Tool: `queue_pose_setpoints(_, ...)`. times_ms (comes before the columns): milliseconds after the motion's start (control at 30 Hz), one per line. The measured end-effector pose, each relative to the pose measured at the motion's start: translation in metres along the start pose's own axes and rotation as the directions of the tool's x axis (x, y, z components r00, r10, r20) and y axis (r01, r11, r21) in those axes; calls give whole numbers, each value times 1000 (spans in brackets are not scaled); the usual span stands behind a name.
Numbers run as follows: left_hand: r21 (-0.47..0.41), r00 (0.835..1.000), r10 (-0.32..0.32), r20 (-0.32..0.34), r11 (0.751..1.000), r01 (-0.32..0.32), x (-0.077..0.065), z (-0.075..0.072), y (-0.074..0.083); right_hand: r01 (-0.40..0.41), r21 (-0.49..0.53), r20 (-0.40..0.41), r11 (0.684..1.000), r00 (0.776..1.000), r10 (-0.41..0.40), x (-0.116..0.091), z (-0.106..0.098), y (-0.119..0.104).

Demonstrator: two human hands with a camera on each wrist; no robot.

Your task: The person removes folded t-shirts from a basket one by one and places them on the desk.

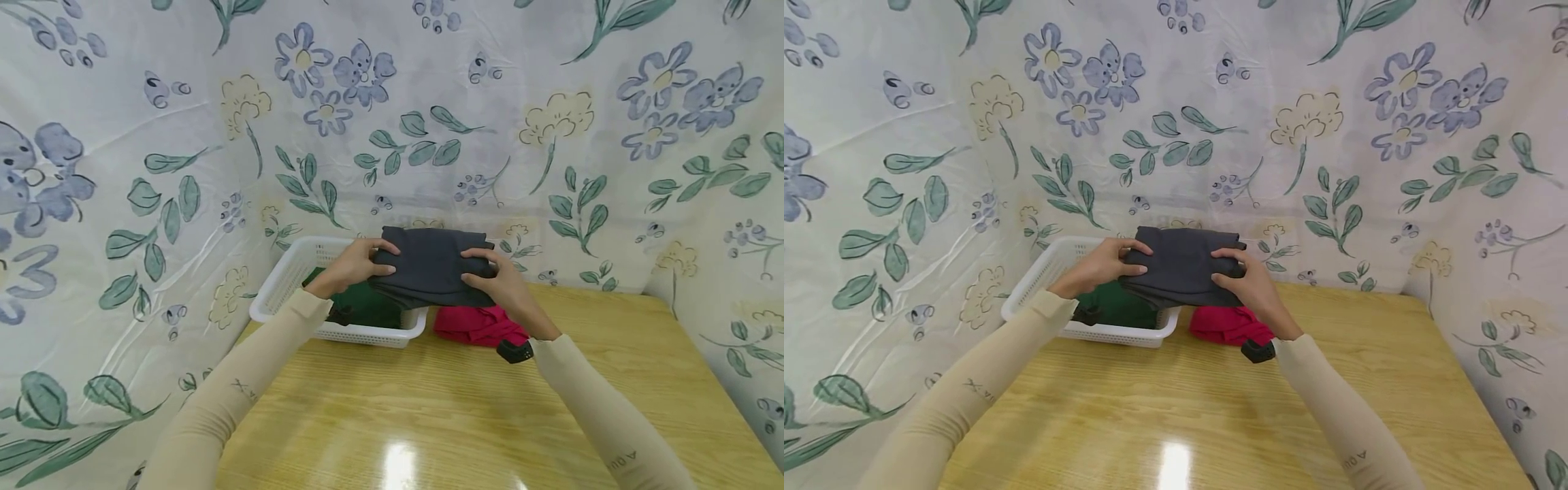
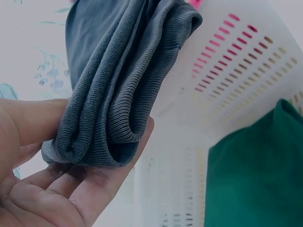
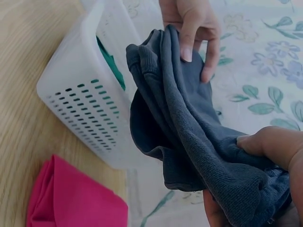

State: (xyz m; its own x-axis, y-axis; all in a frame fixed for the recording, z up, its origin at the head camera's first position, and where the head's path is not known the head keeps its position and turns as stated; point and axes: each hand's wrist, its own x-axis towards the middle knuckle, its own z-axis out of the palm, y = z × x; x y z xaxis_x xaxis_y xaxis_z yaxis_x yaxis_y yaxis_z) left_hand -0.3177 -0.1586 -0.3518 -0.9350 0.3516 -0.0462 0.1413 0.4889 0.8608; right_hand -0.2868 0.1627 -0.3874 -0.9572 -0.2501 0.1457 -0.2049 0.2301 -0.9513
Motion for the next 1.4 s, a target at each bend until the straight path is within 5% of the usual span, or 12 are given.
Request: queue_pose_setpoints(1400,36,979,202,28,978,-203,42,96,38,-40,-83,-98,996,995,31,-58,-94,26)
